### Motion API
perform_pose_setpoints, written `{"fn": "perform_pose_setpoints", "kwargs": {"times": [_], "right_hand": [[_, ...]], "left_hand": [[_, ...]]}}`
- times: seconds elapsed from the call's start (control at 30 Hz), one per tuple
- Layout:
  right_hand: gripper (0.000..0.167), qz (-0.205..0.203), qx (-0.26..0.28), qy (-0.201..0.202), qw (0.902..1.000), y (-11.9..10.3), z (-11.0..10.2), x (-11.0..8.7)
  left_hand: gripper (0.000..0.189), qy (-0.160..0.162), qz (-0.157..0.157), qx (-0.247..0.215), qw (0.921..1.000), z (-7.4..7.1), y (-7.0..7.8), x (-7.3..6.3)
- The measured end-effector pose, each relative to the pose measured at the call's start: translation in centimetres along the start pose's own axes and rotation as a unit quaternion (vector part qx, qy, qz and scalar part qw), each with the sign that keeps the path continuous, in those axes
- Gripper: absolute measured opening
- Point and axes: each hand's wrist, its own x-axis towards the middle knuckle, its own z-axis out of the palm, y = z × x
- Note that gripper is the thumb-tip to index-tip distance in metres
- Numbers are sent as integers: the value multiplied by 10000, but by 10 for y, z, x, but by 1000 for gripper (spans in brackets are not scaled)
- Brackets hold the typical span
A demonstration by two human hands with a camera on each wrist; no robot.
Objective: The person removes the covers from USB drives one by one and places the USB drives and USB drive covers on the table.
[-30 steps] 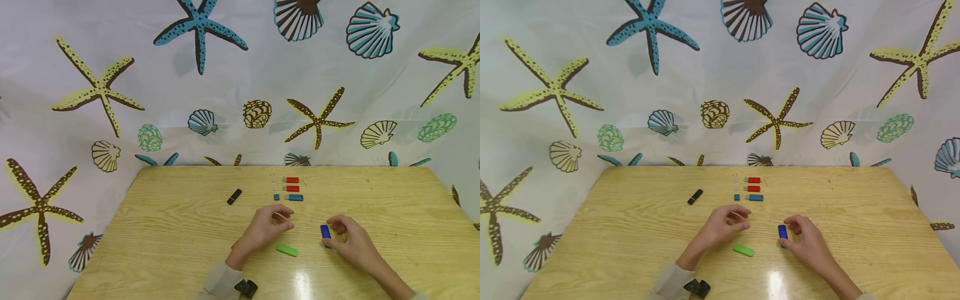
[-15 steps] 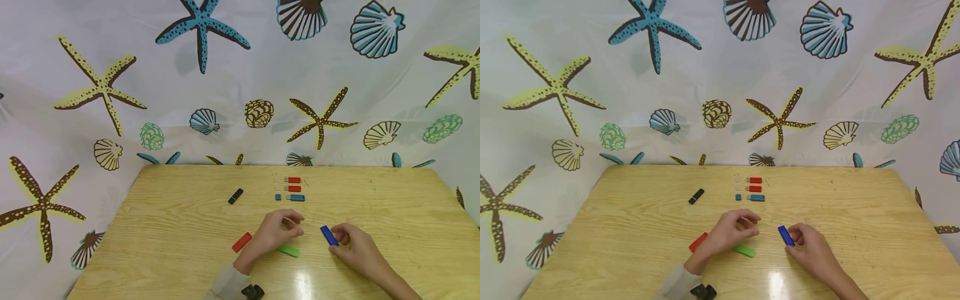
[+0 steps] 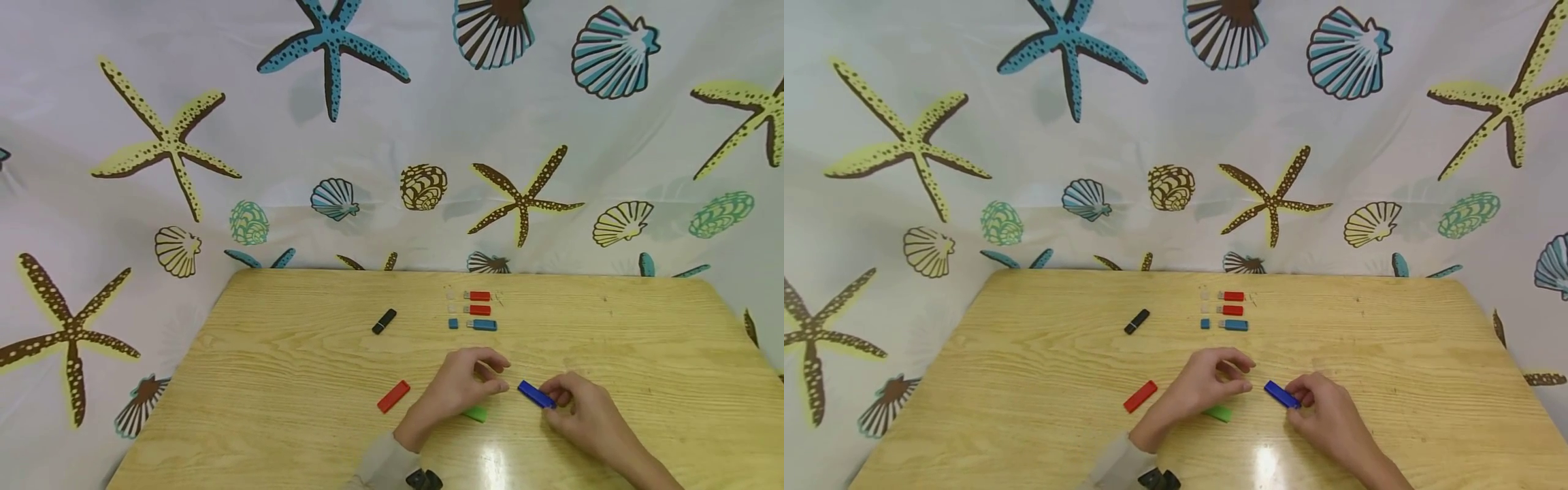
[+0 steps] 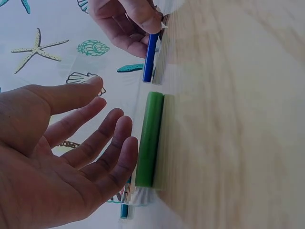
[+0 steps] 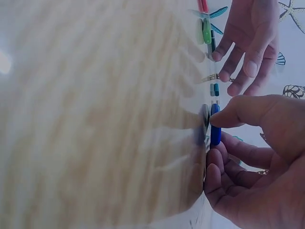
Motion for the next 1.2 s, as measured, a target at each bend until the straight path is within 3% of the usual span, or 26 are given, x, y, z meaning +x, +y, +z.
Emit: {"fn": "perform_pose_setpoints", "kwargs": {"times": [0.7, 1.2], "right_hand": [[38, -897, 445, 949, 9904, -6, -7, -14], [38, -1112, 1091, 718, 9852, -18, -12, -13]], "left_hand": [[23, -395, 489, -618, 9961, 17, 7, 8], [14, -262, 434, -1026, 9934, 7, 10, 4]]}}
